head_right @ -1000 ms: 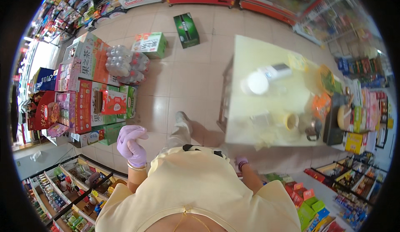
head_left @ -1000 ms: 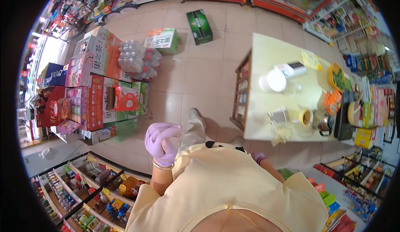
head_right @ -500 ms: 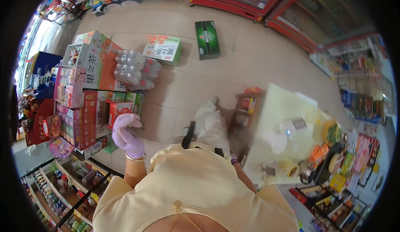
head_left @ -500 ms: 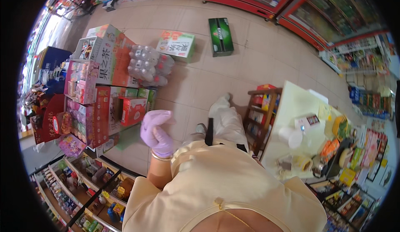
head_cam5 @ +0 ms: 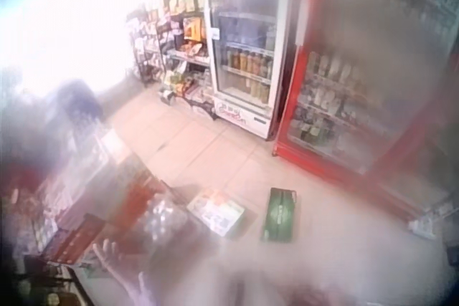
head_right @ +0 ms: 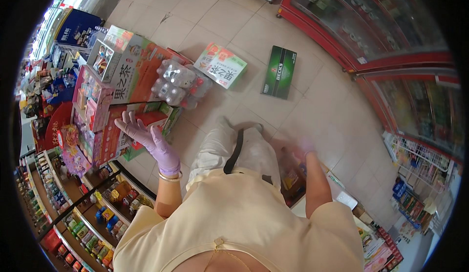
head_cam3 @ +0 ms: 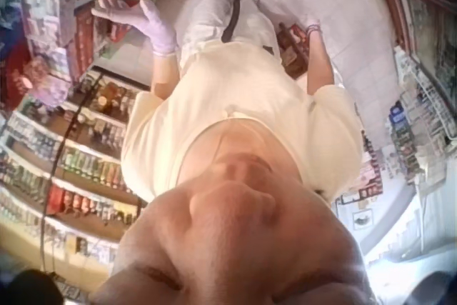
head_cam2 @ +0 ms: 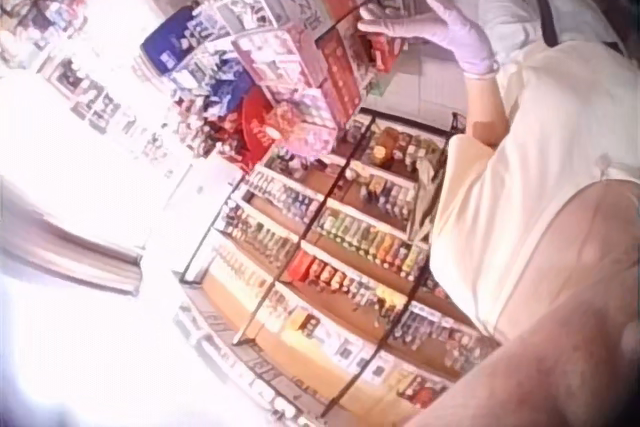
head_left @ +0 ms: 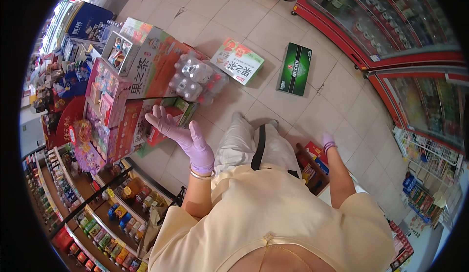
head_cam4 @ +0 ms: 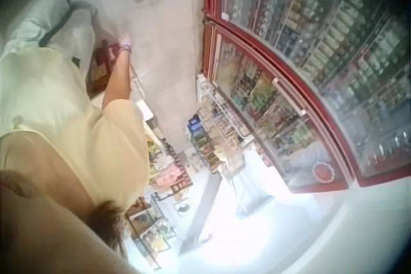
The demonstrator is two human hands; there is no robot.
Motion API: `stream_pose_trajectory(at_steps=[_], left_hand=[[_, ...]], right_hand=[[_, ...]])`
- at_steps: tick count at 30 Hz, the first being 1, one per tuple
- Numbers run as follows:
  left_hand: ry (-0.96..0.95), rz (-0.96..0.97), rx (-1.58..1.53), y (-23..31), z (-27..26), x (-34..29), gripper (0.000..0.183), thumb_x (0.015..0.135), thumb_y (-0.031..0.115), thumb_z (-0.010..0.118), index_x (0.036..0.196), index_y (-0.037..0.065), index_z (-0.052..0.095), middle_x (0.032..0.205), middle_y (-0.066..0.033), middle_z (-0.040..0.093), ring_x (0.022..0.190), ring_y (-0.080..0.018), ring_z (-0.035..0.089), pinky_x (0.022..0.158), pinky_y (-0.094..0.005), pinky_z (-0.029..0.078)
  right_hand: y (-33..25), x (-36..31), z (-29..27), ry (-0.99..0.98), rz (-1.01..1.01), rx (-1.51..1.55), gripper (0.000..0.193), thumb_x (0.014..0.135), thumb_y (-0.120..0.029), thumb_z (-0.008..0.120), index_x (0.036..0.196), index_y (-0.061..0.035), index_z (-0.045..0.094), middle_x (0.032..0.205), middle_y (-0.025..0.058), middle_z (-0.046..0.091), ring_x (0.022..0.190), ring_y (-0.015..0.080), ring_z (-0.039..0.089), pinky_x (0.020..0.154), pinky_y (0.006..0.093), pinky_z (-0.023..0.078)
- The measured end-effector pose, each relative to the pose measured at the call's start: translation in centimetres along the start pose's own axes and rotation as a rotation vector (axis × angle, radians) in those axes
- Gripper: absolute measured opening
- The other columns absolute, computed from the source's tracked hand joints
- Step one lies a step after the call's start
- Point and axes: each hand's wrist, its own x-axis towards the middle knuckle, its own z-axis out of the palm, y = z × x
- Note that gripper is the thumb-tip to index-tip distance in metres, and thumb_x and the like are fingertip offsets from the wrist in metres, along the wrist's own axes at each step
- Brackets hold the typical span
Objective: The person removes cooked sausages from a roller grill using tongs and places them into a blue tray. They then walk through the store, open a refrigerator, and place the tray inside. The person proceeds to open a cardboard box of bottled beverages and restocks them into the refrigerator.
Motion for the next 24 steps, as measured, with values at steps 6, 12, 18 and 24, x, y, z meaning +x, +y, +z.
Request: stream_pose_trajectory(at_steps=[6, 12, 18, 24], left_hand=[[-0.247, -0.195, 0.135, -13.5, 9.8, 1.8, 0.085, 0.094, 0.030, 0.054, 0.152, 0.003, -0.002, 0.156, -0.0213, 0.007, 0.144, -0.0343, 0.011, 0.117, -0.0443, 0.006], [-0.529, -1.093, 0.146, -35.5, 18.7, -4.1, 0.095, 0.090, 0.061, 0.051, 0.153, 0.009, 0.004, 0.159, -0.0134, 0.004, 0.146, -0.0273, 0.007, 0.117, -0.0397, 0.011], [-0.303, -1.768, -0.209, -52.1, 30.2, -9.5, 0.090, 0.086, 0.077, 0.031, 0.154, 0.023, 0.006, 0.160, -0.0005, 0.008, 0.146, -0.0296, 0.009, 0.112, -0.0546, 0.014], [0.022, -1.709, -0.555, -63.4, 40.3, -14.7, 0.093, 0.084, 0.081, 0.025, 0.154, 0.023, 0.006, 0.161, -0.0010, 0.005, 0.146, -0.0305, 0.009, 0.113, -0.0582, 0.007]], right_hand=[[-25.4, 6.1, -3.4, 0.075, 0.319, 0.866, 0.062, 0.091, -0.056, 0.045, 0.129, -0.0080, 0.052, 0.137, 0.0144, 0.050, 0.128, 0.0305, 0.043, 0.105, 0.0477, 0.034], [-31.0, 18.7, 11.9, -0.220, 0.585, 0.919, 0.085, 0.086, -0.069, 0.046, 0.148, -0.0117, 0.032, 0.154, 0.0114, 0.030, 0.143, 0.0332, 0.021, 0.113, 0.0531, 0.017], [-37.2, 38.2, 19.4, -0.045, 0.010, 0.241, 0.091, 0.084, -0.067, 0.053, 0.142, 0.0012, 0.035, 0.145, 0.0255, 0.037, 0.136, 0.0359, 0.035, 0.111, 0.0421, 0.028], [-41.6, 56.1, 21.5, -0.108, -0.236, -0.062, 0.086, 0.085, -0.069, 0.049, 0.138, -0.0010, 0.044, 0.138, 0.0240, 0.047, 0.128, 0.0359, 0.046, 0.107, 0.0401, 0.035]])
